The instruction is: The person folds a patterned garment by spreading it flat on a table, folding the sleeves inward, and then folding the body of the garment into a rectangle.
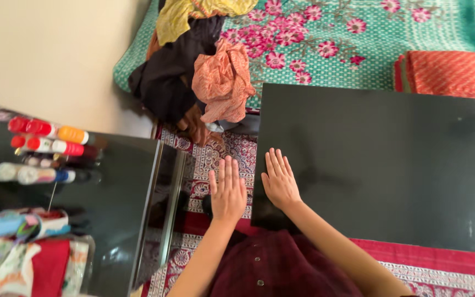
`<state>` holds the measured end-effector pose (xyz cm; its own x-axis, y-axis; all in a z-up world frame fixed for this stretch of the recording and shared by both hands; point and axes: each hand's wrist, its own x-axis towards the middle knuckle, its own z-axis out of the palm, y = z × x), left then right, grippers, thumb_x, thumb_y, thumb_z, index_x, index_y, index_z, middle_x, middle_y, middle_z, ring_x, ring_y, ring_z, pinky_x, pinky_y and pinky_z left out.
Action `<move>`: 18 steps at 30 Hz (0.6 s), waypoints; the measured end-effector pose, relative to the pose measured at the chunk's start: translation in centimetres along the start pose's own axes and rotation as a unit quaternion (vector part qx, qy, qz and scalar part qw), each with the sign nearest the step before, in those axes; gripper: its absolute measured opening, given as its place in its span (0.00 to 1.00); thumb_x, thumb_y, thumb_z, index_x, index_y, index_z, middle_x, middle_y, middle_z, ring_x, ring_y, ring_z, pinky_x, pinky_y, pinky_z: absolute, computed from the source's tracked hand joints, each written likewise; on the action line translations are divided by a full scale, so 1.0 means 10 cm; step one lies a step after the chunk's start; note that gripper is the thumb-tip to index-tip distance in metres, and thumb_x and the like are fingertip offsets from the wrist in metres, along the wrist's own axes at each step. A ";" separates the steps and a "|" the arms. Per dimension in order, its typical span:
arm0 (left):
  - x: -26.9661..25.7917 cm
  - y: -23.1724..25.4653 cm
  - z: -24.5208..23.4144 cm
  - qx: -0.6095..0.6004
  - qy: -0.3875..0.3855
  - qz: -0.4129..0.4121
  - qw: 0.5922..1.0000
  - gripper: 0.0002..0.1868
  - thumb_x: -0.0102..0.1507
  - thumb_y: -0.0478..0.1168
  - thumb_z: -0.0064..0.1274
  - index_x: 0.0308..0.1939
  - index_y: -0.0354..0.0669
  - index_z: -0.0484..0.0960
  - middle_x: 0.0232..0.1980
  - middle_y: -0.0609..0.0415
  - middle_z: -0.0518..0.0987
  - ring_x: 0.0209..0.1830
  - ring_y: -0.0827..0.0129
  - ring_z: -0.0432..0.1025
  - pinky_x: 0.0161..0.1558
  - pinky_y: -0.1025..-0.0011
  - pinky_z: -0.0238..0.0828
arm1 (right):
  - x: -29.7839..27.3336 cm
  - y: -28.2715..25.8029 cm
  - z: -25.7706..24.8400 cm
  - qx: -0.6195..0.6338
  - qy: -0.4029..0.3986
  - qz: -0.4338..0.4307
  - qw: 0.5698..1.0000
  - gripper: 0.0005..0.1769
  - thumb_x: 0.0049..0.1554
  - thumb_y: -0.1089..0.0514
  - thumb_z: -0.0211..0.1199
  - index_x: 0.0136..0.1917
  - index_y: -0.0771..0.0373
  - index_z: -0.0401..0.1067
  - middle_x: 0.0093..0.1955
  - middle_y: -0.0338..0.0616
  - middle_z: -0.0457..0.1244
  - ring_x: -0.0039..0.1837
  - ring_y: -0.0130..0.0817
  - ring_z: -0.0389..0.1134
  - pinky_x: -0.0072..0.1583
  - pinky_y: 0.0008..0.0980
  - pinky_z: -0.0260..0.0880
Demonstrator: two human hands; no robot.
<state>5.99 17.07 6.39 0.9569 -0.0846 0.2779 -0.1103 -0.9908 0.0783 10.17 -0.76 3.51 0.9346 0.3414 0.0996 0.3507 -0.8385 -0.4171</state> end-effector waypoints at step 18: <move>0.72 -1.55 -0.40 -0.028 0.011 0.119 0.992 0.28 0.65 0.43 0.47 0.65 0.26 0.72 0.72 0.35 0.69 0.77 0.46 0.58 0.77 0.46 0.47 | 0.30 -0.29 0.60 -0.105 0.089 0.177 0.975 0.35 0.62 0.53 0.51 0.79 0.68 0.56 0.82 0.63 0.49 0.84 0.55 0.45 0.81 0.52 0.41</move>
<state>13.54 32.26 11.03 0.8961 -0.3127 0.3151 -0.3478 -0.9356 0.0605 11.56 5.27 -0.44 0.9881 -0.0485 0.1457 -0.0089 -0.9652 -0.2614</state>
